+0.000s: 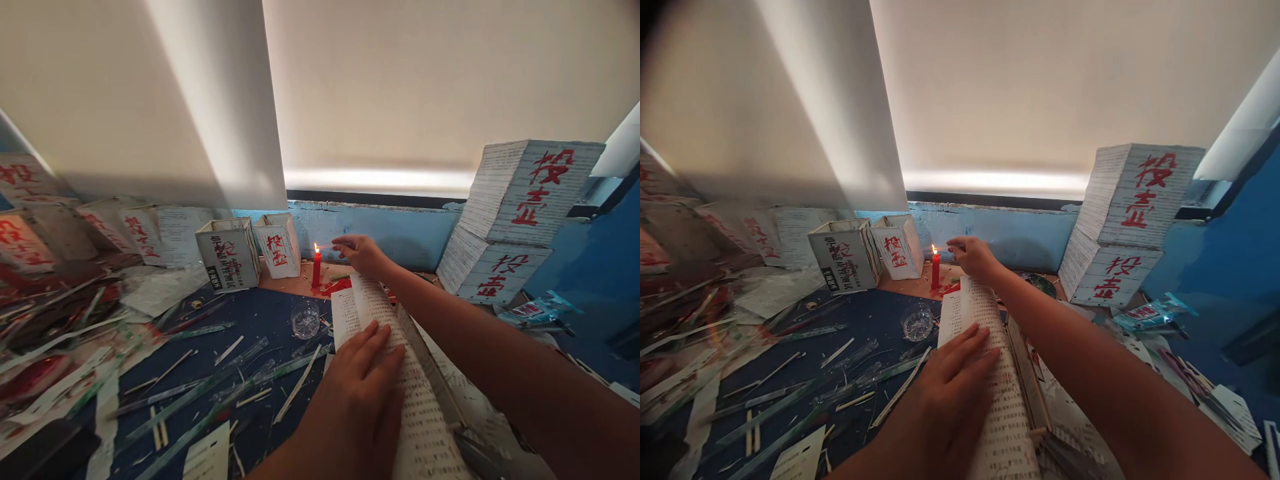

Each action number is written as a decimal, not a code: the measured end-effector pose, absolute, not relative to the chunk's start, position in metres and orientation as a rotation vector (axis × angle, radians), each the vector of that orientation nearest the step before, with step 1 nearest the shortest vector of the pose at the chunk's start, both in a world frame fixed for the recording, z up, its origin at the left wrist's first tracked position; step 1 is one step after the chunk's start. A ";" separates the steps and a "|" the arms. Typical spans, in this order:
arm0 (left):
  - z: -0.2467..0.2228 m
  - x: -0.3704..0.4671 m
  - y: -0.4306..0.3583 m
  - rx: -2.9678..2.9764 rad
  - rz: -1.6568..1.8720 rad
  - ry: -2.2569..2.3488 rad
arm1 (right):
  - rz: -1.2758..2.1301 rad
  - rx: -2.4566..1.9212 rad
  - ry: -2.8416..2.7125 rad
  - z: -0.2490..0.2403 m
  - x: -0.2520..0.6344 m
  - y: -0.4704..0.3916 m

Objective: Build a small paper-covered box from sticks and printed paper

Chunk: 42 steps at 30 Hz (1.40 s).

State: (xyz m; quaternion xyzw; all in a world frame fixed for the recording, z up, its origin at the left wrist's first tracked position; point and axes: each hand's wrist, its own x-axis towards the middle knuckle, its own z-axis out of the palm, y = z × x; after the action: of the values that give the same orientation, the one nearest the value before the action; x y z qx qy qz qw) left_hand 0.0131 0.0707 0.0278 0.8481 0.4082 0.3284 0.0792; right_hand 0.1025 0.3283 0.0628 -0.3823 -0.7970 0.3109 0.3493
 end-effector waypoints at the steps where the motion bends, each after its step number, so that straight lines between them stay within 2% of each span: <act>1: 0.027 0.013 0.071 2.553 0.941 1.216 | 0.806 -0.994 -2.067 0.064 0.103 0.328; 9: 0.037 0.017 0.069 2.457 0.721 1.294 | 0.820 -1.052 -2.075 0.070 0.105 0.321; 42: 0.039 0.017 0.067 2.395 0.692 1.337 | 0.836 -1.063 -2.098 0.072 0.104 0.322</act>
State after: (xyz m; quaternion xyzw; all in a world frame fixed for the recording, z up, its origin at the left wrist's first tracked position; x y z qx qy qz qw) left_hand 0.0175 0.0669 0.0391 0.8363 0.4669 0.2416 0.1556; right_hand 0.1035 0.3215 0.0722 -0.4040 -0.7970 0.3176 0.3173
